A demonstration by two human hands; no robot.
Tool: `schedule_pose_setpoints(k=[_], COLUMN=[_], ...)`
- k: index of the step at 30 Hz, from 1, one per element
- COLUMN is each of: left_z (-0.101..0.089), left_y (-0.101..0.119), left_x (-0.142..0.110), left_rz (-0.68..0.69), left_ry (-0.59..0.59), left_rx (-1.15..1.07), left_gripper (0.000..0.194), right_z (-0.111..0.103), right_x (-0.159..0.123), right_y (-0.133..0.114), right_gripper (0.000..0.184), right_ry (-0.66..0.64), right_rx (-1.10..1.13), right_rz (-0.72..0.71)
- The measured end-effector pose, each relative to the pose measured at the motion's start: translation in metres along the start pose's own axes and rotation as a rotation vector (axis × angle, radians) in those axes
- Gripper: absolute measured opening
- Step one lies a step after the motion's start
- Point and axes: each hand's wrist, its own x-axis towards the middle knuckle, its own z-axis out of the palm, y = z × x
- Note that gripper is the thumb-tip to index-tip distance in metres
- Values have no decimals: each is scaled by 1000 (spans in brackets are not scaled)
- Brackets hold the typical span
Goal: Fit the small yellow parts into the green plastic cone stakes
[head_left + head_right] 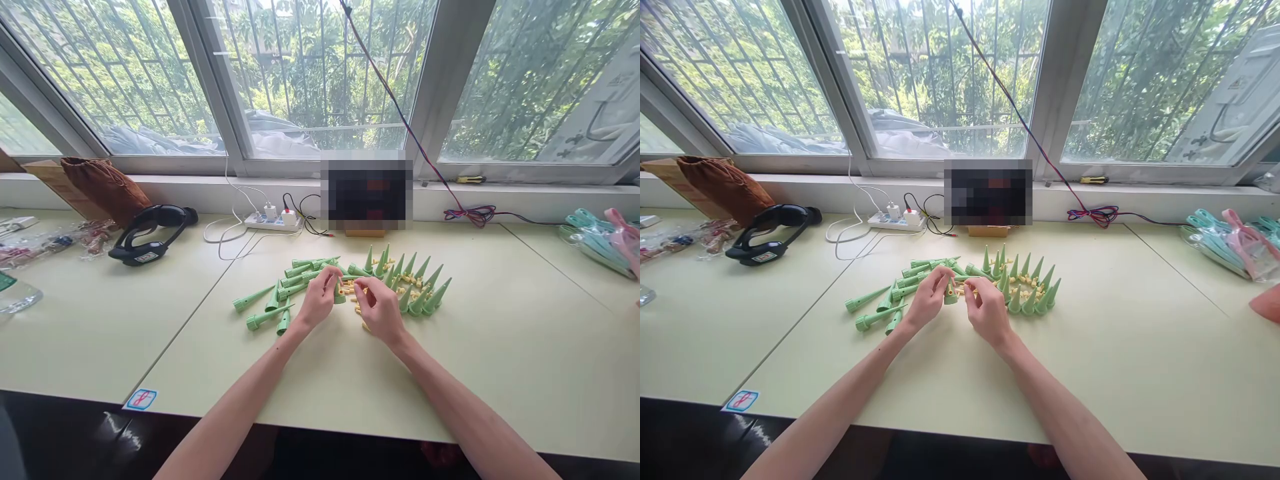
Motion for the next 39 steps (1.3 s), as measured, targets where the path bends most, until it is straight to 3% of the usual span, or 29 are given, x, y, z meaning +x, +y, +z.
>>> schedule_pose_setpoints(k=[5,14,27,39], left_z=[-1,0,1,2], left_y=[-1,-1,-1,-3], left_x=[-1,-1,-2,-3], left_rz=[0,20,55,198], left_ry=[76,71,79,91], left_rx=[143,206,174,186], left_gripper=[20,24,27,26], right_z=[1,1,2,4], right_x=[0,0,-1,-2], right_y=[-1,1,5,9], right_gripper=[18,19,18,15], right_ry=[-23,-44,-139,-188], right_rx=[3,5,81,126], right_rz=[-11,-7,19,64])
